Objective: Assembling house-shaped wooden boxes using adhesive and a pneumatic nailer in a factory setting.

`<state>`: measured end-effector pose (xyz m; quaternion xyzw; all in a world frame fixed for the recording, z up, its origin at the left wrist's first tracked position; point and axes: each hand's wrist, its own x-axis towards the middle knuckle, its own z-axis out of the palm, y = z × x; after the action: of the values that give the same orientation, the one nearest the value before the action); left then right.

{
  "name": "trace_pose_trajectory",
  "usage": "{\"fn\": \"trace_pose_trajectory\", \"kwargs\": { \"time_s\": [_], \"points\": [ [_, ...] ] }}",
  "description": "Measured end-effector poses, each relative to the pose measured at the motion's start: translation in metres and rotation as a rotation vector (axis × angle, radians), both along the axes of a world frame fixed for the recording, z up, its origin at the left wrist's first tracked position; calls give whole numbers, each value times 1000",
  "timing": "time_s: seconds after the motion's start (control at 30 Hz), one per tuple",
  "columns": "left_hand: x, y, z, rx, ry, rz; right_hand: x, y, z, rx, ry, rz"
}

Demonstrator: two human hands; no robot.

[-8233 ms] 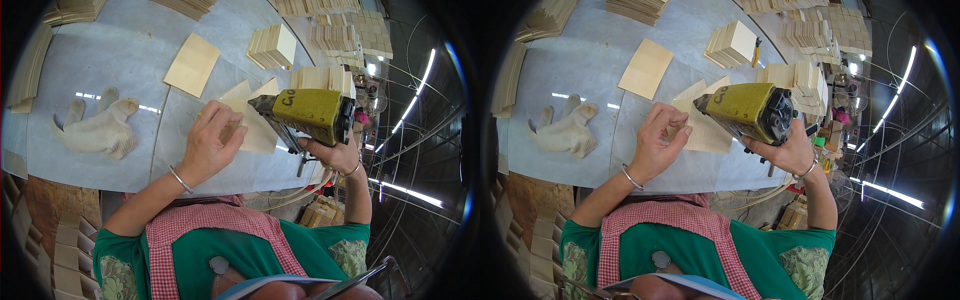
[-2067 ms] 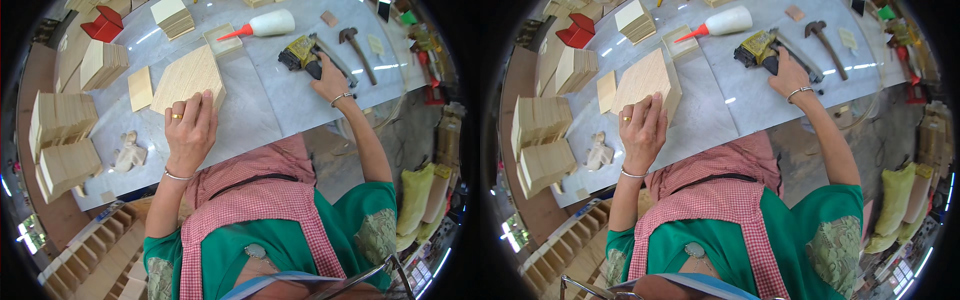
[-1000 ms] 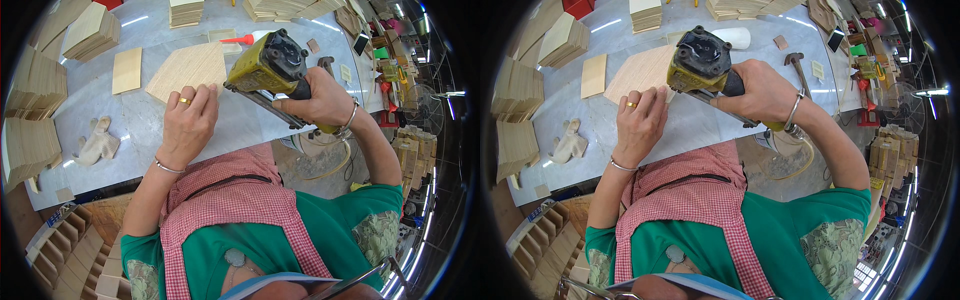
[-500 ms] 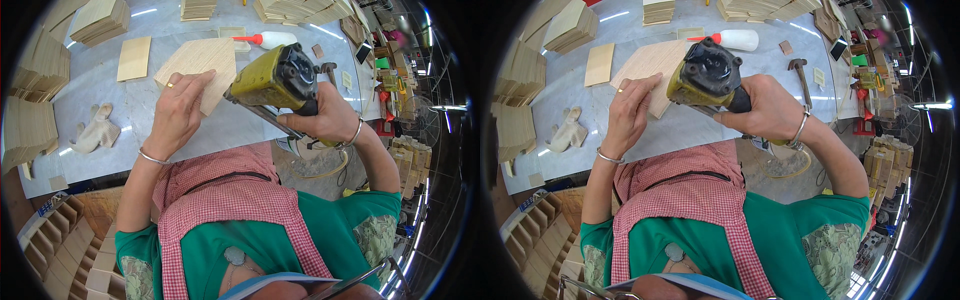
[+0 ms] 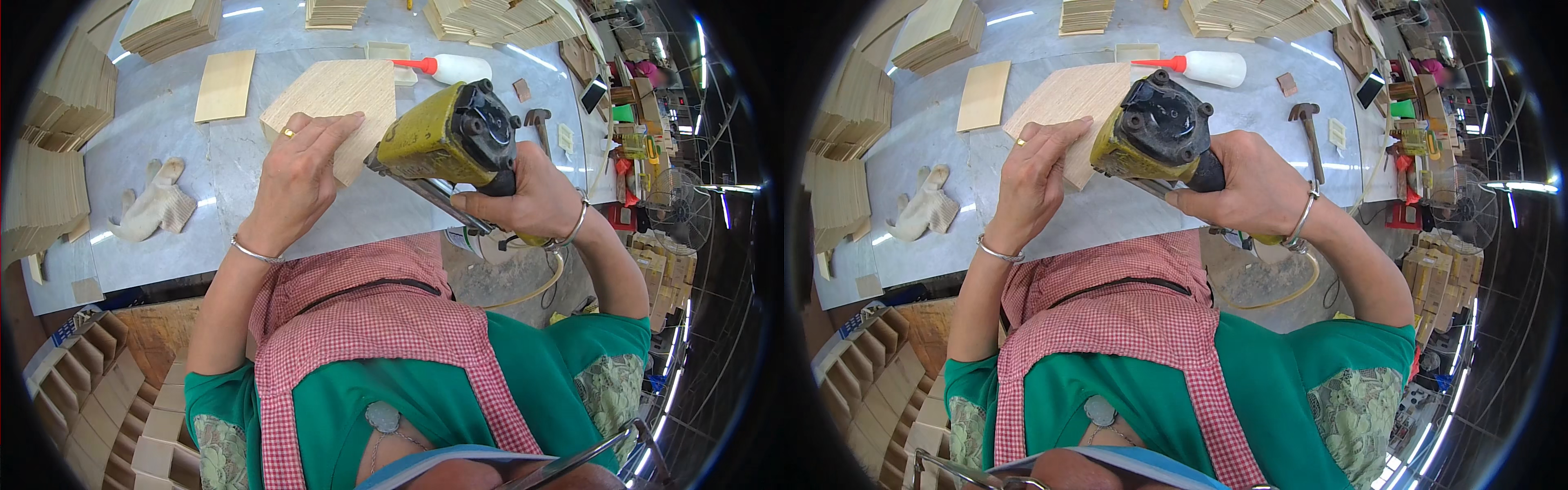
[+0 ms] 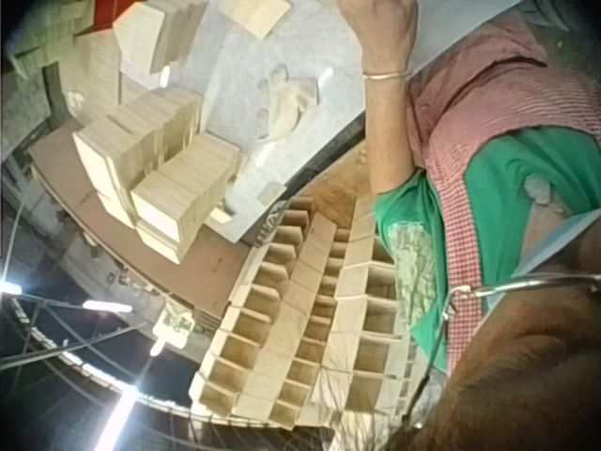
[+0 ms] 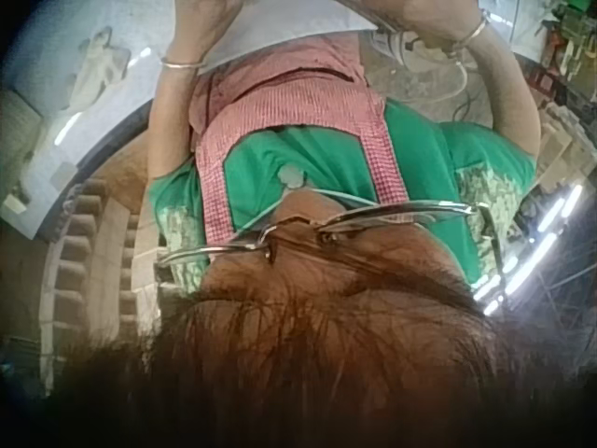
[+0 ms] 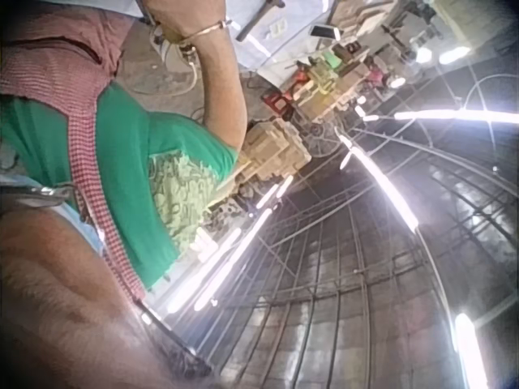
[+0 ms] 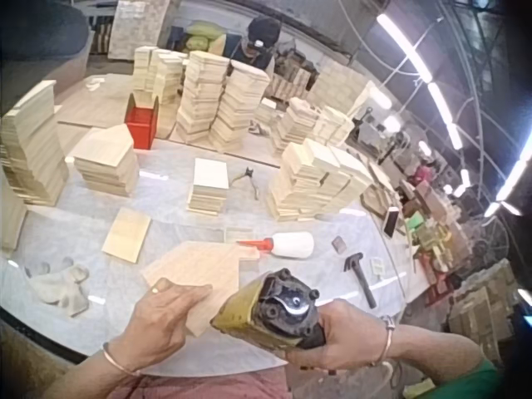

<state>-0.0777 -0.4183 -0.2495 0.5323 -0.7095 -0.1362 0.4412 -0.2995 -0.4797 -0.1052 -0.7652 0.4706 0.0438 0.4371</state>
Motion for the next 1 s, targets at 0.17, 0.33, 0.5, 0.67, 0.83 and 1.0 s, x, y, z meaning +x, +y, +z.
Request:
{"fn": "trace_pose_trajectory", "kwargs": {
  "time_s": [0.17,0.33,0.5,0.67,0.83,1.0],
  "points": [
    [1,1,-1,-26,6,22,8,-3,6,-111,29,135],
    [-7,0,-7,-111,72,65,6,3,8,-279,8,221],
    [-17,4,-7,-91,28,124,-20,16,11,-93,82,-159],
    [-17,2,1,-2,-262,240,-69,1,-19,-147,137,-370],
    [-18,-13,3,108,-432,242,-132,-25,-84,-557,298,-350],
    [0,-24,24,240,-387,235,-144,-35,-124,-814,665,-134]
  ]
}}
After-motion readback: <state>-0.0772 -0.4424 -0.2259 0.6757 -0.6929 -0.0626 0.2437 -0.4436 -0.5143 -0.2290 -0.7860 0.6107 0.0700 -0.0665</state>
